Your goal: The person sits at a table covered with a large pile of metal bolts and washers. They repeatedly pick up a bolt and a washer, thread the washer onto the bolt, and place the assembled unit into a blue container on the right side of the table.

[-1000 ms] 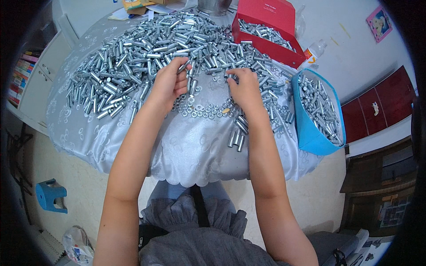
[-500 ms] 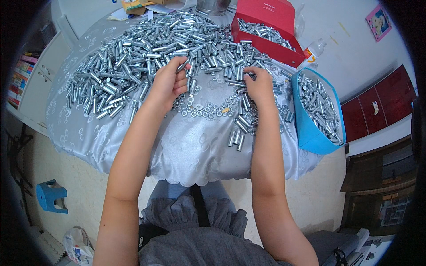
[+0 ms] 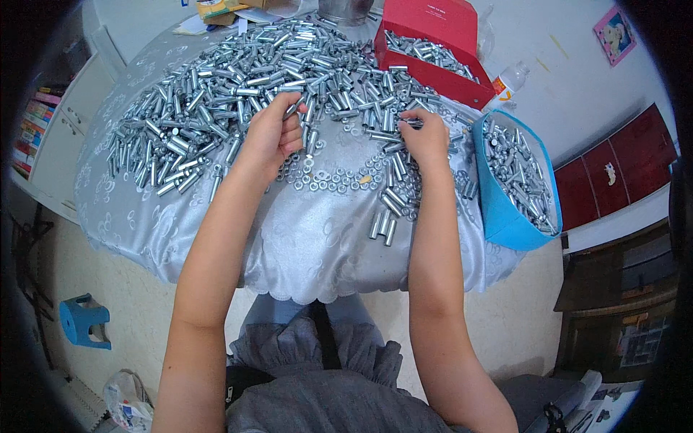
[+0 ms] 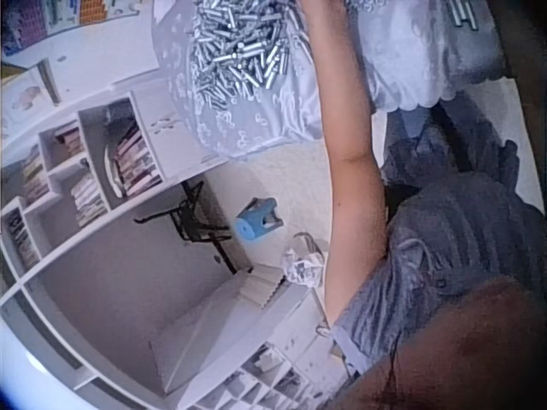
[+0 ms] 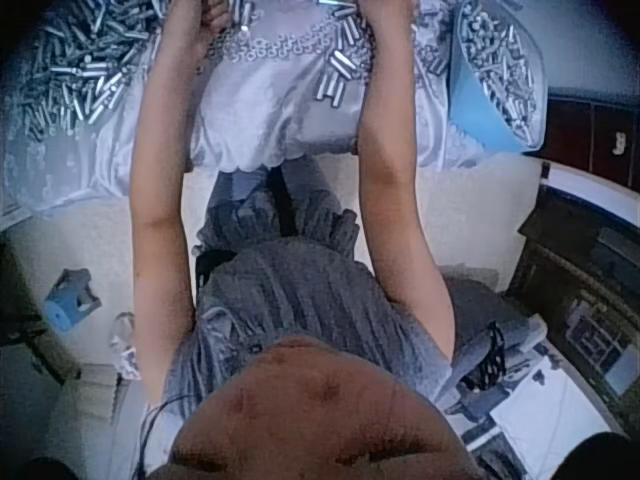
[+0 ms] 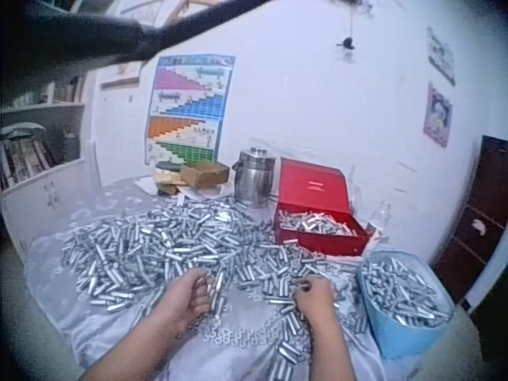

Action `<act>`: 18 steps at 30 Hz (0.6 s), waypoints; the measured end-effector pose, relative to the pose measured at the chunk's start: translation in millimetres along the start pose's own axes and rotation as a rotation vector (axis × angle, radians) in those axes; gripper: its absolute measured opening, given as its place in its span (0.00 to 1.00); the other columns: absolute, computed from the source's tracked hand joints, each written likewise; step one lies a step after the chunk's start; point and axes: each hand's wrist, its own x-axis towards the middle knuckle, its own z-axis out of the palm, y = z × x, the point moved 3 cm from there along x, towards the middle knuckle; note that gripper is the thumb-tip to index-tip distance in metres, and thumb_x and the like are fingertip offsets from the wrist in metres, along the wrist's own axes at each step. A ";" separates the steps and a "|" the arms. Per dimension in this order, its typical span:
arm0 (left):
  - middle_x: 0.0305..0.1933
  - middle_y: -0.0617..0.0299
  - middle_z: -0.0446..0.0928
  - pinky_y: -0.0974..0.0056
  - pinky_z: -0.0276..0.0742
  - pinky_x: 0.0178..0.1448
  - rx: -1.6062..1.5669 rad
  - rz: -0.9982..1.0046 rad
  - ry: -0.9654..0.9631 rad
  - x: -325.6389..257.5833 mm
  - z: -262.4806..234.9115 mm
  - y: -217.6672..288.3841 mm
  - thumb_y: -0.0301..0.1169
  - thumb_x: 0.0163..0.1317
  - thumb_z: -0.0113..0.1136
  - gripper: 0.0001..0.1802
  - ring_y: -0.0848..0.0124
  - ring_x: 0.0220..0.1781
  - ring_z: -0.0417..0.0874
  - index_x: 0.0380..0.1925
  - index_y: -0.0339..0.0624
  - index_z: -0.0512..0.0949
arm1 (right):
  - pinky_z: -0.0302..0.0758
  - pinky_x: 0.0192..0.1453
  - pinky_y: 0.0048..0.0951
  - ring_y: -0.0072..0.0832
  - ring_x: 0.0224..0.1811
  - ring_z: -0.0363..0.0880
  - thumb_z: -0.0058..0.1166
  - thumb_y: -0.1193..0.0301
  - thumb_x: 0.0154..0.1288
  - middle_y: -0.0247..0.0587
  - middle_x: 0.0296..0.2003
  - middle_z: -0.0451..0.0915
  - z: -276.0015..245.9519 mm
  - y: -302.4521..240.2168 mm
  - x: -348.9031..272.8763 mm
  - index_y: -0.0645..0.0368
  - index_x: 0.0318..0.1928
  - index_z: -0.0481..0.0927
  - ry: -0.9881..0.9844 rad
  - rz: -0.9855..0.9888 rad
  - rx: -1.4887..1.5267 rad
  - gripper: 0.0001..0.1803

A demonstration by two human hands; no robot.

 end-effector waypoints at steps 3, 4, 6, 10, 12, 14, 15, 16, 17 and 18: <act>0.10 0.77 0.47 0.74 0.44 0.16 0.000 0.007 -0.013 0.4 0.3 -0.4 0.39 0.59 0.51 0.13 0.83 0.11 0.47 0.23 0.44 0.68 | 0.61 0.57 0.42 0.43 0.51 0.68 0.58 0.64 0.50 0.43 0.45 0.75 6.2 -6.5 -1.9 0.42 0.33 0.84 -0.009 -0.170 -0.010 0.07; 0.10 0.77 0.47 0.74 0.44 0.16 -0.001 0.009 -0.017 0.4 0.2 -0.8 0.39 0.59 0.51 0.13 0.83 0.11 0.47 0.23 0.44 0.68 | 0.61 0.57 0.42 0.42 0.52 0.67 0.58 0.64 0.50 0.42 0.45 0.74 8.9 -10.7 -5.9 0.41 0.32 0.84 -0.022 -0.190 -0.035 0.07; 0.10 0.77 0.48 0.74 0.44 0.16 0.000 0.007 -0.008 0.2 0.1 -0.5 0.39 0.60 0.51 0.13 0.83 0.11 0.46 0.23 0.44 0.68 | 0.59 0.58 0.43 0.41 0.53 0.66 0.58 0.63 0.50 0.42 0.47 0.73 12.2 -15.7 -11.5 0.39 0.32 0.84 -0.029 -0.206 -0.081 0.07; 0.11 0.77 0.48 0.74 0.44 0.16 -0.003 0.001 -0.012 -0.9 0.6 0.6 0.39 0.60 0.50 0.13 0.83 0.11 0.47 0.23 0.43 0.68 | 0.59 0.58 0.42 0.39 0.54 0.66 0.58 0.62 0.50 0.41 0.49 0.73 10.3 -18.8 -14.1 0.38 0.33 0.84 -0.034 -0.185 -0.154 0.08; 0.11 0.77 0.48 0.75 0.44 0.16 0.002 -0.001 -0.001 -1.6 1.0 1.0 0.39 0.60 0.50 0.13 0.83 0.12 0.47 0.23 0.43 0.68 | 0.60 0.58 0.42 0.39 0.54 0.66 0.58 0.61 0.50 0.41 0.49 0.73 7.0 -20.9 -14.6 0.38 0.33 0.84 -0.056 -0.166 -0.180 0.08; 0.11 0.77 0.48 0.75 0.45 0.16 0.001 -0.001 0.003 -1.8 0.9 1.2 0.39 0.60 0.50 0.13 0.83 0.12 0.47 0.24 0.43 0.68 | 0.61 0.57 0.42 0.39 0.54 0.66 0.58 0.61 0.50 0.40 0.50 0.73 3.4 -23.5 -16.2 0.39 0.33 0.85 -0.079 -0.143 -0.201 0.08; 0.10 0.77 0.48 0.75 0.45 0.16 -0.003 0.000 0.001 -1.4 0.5 0.8 0.39 0.60 0.50 0.13 0.83 0.12 0.47 0.24 0.43 0.68 | 0.62 0.56 0.42 0.39 0.53 0.67 0.58 0.61 0.49 0.40 0.50 0.73 2.6 -24.2 -16.6 0.38 0.33 0.85 -0.083 -0.147 -0.209 0.08; 0.10 0.77 0.48 0.75 0.45 0.16 -0.006 -0.001 -0.002 -1.2 0.4 0.4 0.39 0.60 0.50 0.13 0.83 0.12 0.47 0.24 0.43 0.68 | 0.63 0.56 0.42 0.38 0.53 0.67 0.58 0.61 0.49 0.40 0.49 0.73 1.7 -24.2 -17.2 0.38 0.33 0.85 -0.088 -0.149 -0.217 0.08; 0.10 0.77 0.48 0.75 0.44 0.16 -0.007 0.001 -0.004 -1.2 0.4 0.5 0.39 0.60 0.50 0.13 0.83 0.12 0.47 0.24 0.43 0.68 | 0.64 0.55 0.42 0.38 0.53 0.68 0.58 0.61 0.49 0.40 0.49 0.73 1.0 -24.0 -17.7 0.38 0.33 0.85 -0.092 -0.151 -0.225 0.08; 0.10 0.77 0.48 0.75 0.44 0.16 -0.008 0.003 -0.006 -1.1 0.4 0.6 0.39 0.60 0.50 0.13 0.83 0.12 0.47 0.24 0.43 0.68 | 0.64 0.55 0.41 0.38 0.52 0.68 0.58 0.62 0.49 0.40 0.49 0.73 0.2 -23.4 -18.2 0.39 0.33 0.85 -0.095 -0.146 -0.211 0.08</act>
